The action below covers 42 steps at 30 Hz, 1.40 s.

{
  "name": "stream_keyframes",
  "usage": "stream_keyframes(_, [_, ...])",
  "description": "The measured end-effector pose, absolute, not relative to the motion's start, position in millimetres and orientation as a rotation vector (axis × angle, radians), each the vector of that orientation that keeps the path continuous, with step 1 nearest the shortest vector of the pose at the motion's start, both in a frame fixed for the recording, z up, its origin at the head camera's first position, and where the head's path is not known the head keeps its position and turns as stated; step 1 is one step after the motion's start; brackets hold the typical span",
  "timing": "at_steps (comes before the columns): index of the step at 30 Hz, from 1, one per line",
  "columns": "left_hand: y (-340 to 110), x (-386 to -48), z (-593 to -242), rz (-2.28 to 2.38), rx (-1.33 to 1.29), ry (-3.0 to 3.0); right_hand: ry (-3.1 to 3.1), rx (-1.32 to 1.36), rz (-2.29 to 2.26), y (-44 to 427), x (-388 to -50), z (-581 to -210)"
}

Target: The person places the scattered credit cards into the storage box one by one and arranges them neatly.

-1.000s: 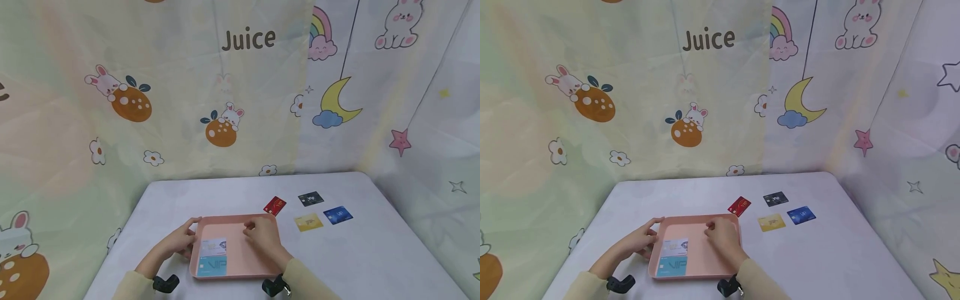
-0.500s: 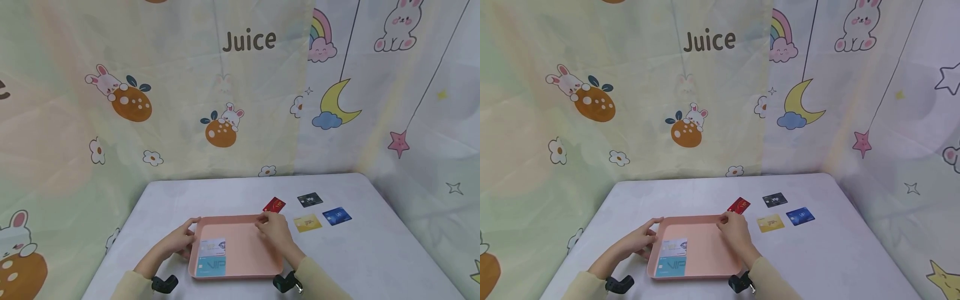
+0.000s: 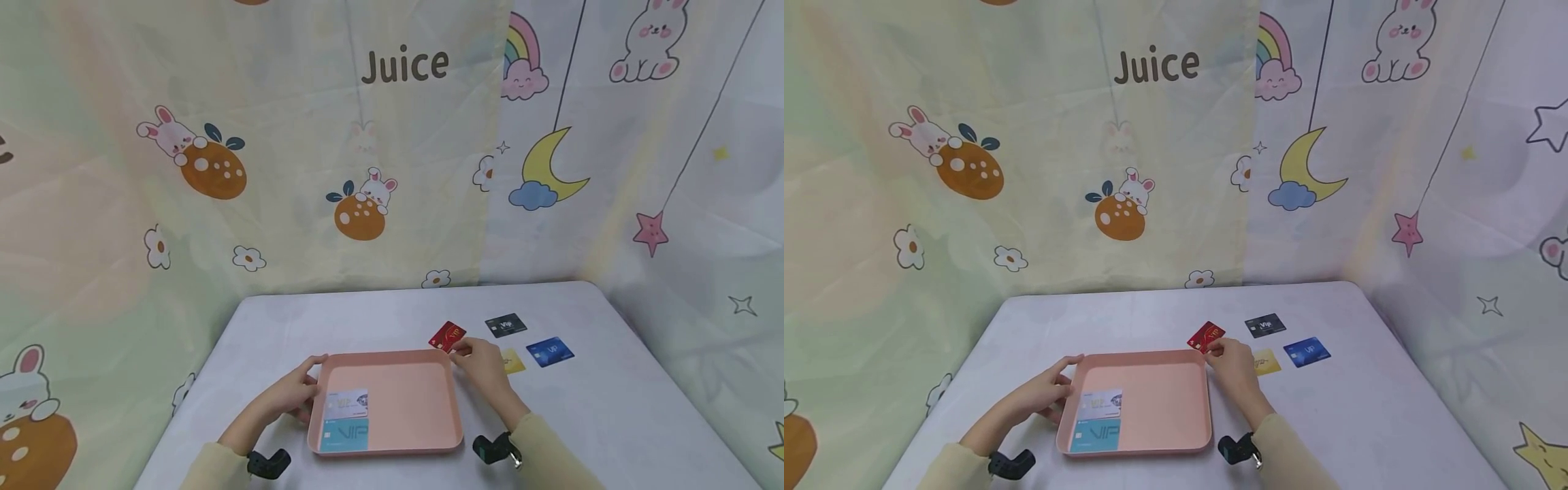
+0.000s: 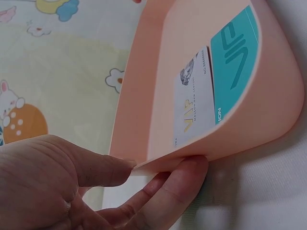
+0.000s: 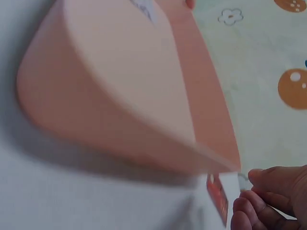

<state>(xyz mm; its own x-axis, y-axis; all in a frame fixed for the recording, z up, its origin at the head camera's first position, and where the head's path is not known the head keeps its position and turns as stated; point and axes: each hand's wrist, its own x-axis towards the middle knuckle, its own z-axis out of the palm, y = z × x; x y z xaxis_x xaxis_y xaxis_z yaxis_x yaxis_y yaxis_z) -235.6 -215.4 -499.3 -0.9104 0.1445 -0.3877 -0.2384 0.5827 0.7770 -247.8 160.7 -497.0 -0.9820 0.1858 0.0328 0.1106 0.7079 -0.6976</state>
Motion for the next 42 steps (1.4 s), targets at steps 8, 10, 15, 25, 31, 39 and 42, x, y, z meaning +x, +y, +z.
stream_keyframes(8, [-215.9, -236.1, -500.0, 1.263, -0.066, 2.405, -2.840, -0.271, 1.077, 201.2, -254.2, -515.7])
stream_keyframes(10, [-215.4, -236.1, -500.0, 1.260, -0.066, 2.415, -2.838, -0.281, 1.074, 207.4, -254.8, -519.9])
stream_keyframes(15, [-214.4, -235.3, -498.9, 1.257, -0.076, 2.424, -2.861, -0.321, 1.068, 216.2, -256.1, -523.3])
stream_keyframes(25, [-215.0, -236.1, -500.0, 1.262, -0.069, 2.408, -2.939, -0.367, 1.038, 233.9, -258.5, -519.1])
stream_keyframes(31, [-215.7, -235.3, -498.4, 1.256, -0.073, 2.409, -3.012, -0.371, 0.928, 243.4, -259.0, -514.6])
stream_keyframes(39, [-214.5, -235.0, -498.7, 1.251, -0.056, 2.420, -3.052, -0.376, 0.776, 249.2, -260.4, -517.9])
stream_keyframes(42, [-214.7, -234.9, -498.3, 1.248, -0.062, 2.421, -3.060, -0.379, 0.720, 248.7, -259.4, -518.6])
